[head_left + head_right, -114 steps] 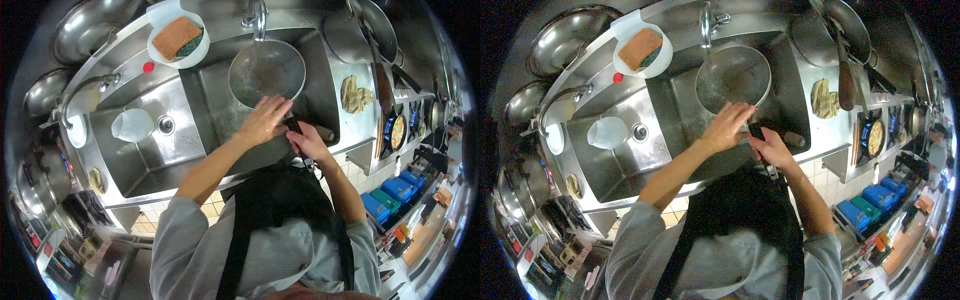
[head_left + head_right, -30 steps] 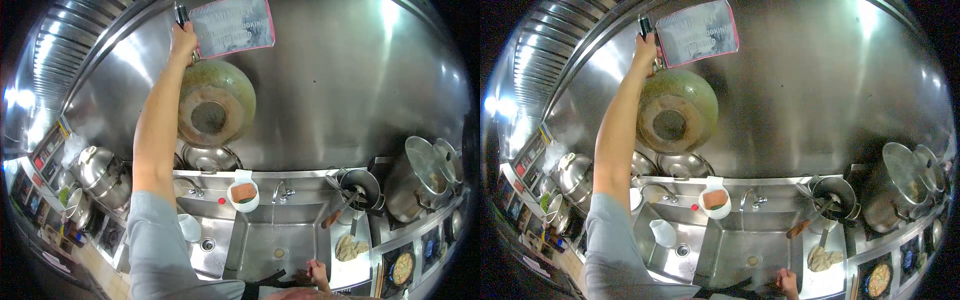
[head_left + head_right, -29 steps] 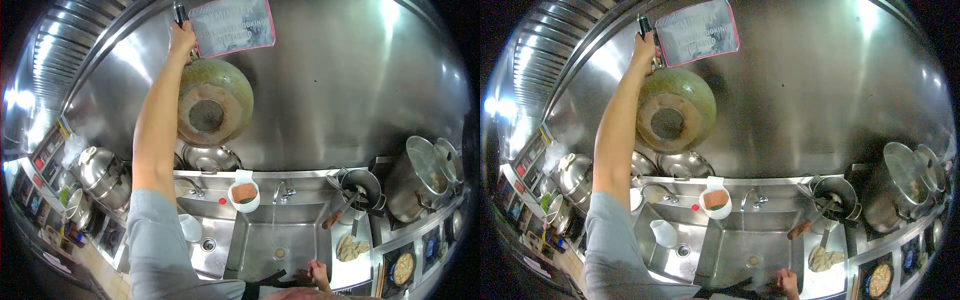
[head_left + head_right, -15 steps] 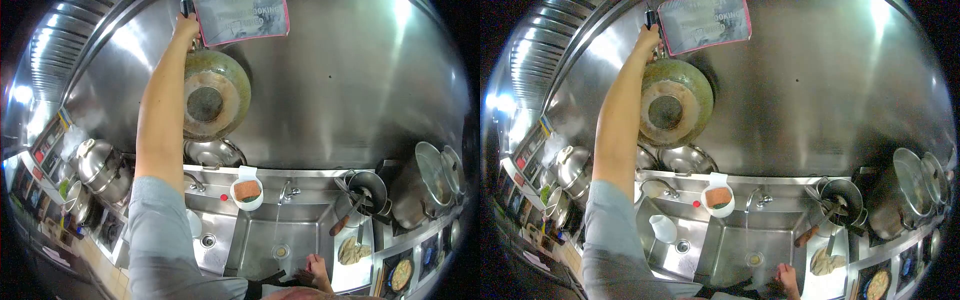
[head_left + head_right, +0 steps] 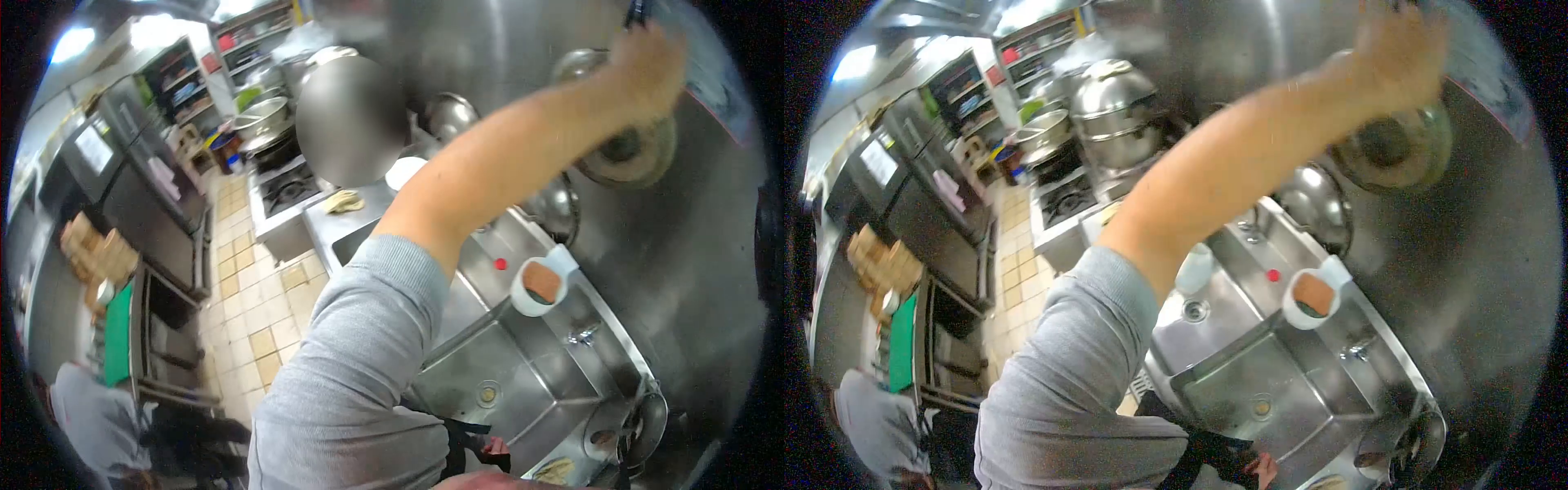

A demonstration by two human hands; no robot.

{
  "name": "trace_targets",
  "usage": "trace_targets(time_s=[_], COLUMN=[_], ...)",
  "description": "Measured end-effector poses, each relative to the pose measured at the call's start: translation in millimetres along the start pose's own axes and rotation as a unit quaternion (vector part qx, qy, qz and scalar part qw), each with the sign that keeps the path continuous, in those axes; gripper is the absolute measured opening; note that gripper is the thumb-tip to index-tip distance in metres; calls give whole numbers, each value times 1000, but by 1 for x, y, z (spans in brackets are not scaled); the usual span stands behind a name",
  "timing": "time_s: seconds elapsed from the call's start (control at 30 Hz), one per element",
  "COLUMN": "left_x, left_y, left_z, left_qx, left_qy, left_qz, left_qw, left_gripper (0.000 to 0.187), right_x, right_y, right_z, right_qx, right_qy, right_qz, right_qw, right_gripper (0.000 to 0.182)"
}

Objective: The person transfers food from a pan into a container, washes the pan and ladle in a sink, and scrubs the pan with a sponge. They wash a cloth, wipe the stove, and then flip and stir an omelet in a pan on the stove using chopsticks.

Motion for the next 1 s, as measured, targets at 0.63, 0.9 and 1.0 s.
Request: trace_targets(time_s=[0.63,0.9,1.0], left_x=[-221,-340,-382], left_y=[-225,-290,-290], left_z=[-18,-36,-60], left_qx=[511,586,573], left_qy=[-506,-595,-606], left_qz=[345,415,440], left_qw=[603,361,333], left_gripper=[53,55,54], right_x=[112,-129,-182], right_y=[-261,-383,-418], right_z=[23,12,36], right_qx=[-344,-556,-568], right_qy=[-5,316,412], right_qz=[-186,-1,57], right_qw=[920,769,711], right_gripper=[24,25,26])
Point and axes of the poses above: each hand's wrist, its own y-axis towards the middle knuckle, its own z-axis out of the palm, x = y × z, the point moved 5 cm from there along y, towards the middle knuckle, and after that the axes turned 8 degrees about z, right-handed, at the moved point
